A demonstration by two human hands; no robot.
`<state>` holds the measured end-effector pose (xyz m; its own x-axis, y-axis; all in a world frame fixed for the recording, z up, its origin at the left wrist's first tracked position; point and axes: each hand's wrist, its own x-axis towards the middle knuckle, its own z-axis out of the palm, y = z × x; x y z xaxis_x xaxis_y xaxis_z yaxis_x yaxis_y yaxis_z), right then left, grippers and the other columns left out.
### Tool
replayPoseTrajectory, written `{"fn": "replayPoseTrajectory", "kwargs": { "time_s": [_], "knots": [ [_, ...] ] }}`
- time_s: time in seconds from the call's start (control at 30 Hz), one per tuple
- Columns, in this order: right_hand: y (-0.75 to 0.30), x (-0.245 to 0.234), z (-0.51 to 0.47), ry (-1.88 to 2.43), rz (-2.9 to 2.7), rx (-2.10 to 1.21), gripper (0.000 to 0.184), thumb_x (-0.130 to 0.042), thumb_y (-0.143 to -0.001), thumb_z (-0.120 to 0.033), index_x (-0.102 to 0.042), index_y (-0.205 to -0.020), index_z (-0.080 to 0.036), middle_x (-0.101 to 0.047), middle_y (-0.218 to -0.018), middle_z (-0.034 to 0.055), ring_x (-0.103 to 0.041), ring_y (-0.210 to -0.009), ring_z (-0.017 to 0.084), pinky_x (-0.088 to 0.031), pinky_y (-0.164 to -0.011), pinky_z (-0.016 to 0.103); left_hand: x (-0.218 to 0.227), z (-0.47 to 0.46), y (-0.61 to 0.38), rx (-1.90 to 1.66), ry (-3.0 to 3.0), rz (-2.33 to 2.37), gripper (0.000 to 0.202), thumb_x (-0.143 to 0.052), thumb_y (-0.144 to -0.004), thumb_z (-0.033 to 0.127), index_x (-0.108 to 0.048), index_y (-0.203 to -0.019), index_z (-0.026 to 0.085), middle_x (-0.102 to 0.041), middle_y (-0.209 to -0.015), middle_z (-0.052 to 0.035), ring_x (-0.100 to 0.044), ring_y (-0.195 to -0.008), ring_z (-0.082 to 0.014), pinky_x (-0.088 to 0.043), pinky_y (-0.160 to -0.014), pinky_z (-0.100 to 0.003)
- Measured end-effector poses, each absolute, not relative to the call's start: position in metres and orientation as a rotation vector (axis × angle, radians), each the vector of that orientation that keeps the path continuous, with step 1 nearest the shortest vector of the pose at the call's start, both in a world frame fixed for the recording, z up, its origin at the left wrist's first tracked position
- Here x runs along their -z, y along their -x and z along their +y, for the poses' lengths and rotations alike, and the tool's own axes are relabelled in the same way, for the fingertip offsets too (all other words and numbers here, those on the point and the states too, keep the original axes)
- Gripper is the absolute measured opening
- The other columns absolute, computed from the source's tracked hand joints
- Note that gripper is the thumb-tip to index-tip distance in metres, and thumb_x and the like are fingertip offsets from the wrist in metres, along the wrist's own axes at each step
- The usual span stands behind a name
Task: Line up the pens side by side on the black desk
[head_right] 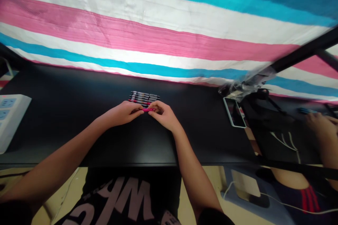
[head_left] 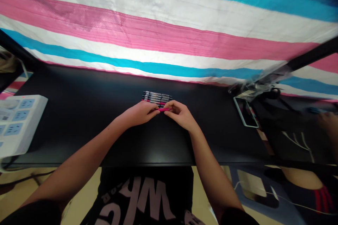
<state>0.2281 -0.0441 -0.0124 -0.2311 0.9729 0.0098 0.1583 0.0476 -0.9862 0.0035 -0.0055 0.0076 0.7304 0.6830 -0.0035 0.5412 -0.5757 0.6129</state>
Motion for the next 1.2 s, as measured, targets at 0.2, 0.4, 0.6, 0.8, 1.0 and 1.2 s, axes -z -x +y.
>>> {"fn": "replayPoseTrajectory", "kwargs": {
  "time_s": [0.2,0.4,0.6,0.8,1.0,1.2],
  "knots": [
    [-0.2298,0.0090,-0.0447,1.340,-1.607,-1.277,0.035,-0.062,-0.094,-0.050,-0.061,-0.077,-0.019,-0.058,-0.065,-0.0010,-0.051,-0.057,0.012,-0.041,-0.058,0.027,-0.0053,-0.0060,-0.0041,-0.311,-2.332,0.875,0.027,-0.052,-0.102,0.032,-0.069,-0.088,0.016,-0.070,-0.079,-0.0056,-0.061,-0.070,-0.0173,-0.039,-0.066,-0.029],
    [-0.2286,0.0082,-0.0451,1.168,-1.547,-1.246,0.025,-0.076,-0.082,-0.040,-0.062,-0.090,-0.022,-0.064,-0.093,0.0027,-0.059,-0.079,0.016,-0.049,-0.073,0.030,-0.0047,-0.0031,-0.0013,-0.342,-2.324,0.910,0.028,-0.050,-0.102,0.031,-0.071,-0.090,0.016,-0.071,-0.080,-0.0059,-0.062,-0.070,-0.0171,-0.039,-0.067,-0.029],
    [-0.2292,0.0086,-0.0442,1.378,-1.622,-1.220,0.035,-0.063,-0.093,-0.049,-0.061,-0.077,-0.019,-0.059,-0.069,-0.0002,-0.051,-0.063,0.013,-0.040,-0.061,0.028,-0.0071,-0.0049,-0.0031,-0.323,-2.314,0.899,0.028,-0.052,-0.102,0.033,-0.071,-0.092,0.015,-0.071,-0.079,-0.0056,-0.061,-0.069,-0.0165,-0.039,-0.066,-0.028],
    [-0.2292,0.0076,-0.0460,1.216,-1.515,-1.213,0.022,-0.075,-0.083,-0.037,-0.062,-0.089,-0.021,-0.062,-0.086,0.0005,-0.055,-0.074,0.015,-0.046,-0.069,0.028,-0.0098,-0.0043,-0.0017,-0.359,-2.266,0.912,0.024,-0.051,-0.101,0.029,-0.069,-0.092,0.016,-0.071,-0.081,-0.0052,-0.061,-0.070,-0.0164,-0.039,-0.067,-0.028],
    [-0.2290,0.0063,-0.0461,1.261,-1.397,-1.235,0.028,-0.080,-0.080,-0.042,-0.067,-0.093,-0.020,-0.064,-0.080,0.0005,-0.056,-0.067,0.014,-0.047,-0.065,0.029,-0.0114,-0.0050,-0.0021,-0.408,-2.228,0.889,0.024,-0.050,-0.102,0.032,-0.067,-0.092,0.018,-0.070,-0.081,-0.0034,-0.061,-0.071,-0.0162,-0.040,-0.068,-0.028],
    [-0.2301,0.0078,-0.0438,1.132,-1.205,-1.203,0.032,-0.078,-0.082,-0.048,-0.062,-0.092,-0.022,-0.075,-0.102,0.0079,-0.068,-0.080,0.018,-0.054,-0.073,0.034,-0.0123,-0.0048,-0.0017,-0.444,-2.194,0.920,0.025,-0.050,-0.100,0.031,-0.061,-0.082,0.018,-0.058,-0.067,0.0013,-0.052,-0.061,-0.0130,-0.035,-0.061,-0.026]
  ]
}}
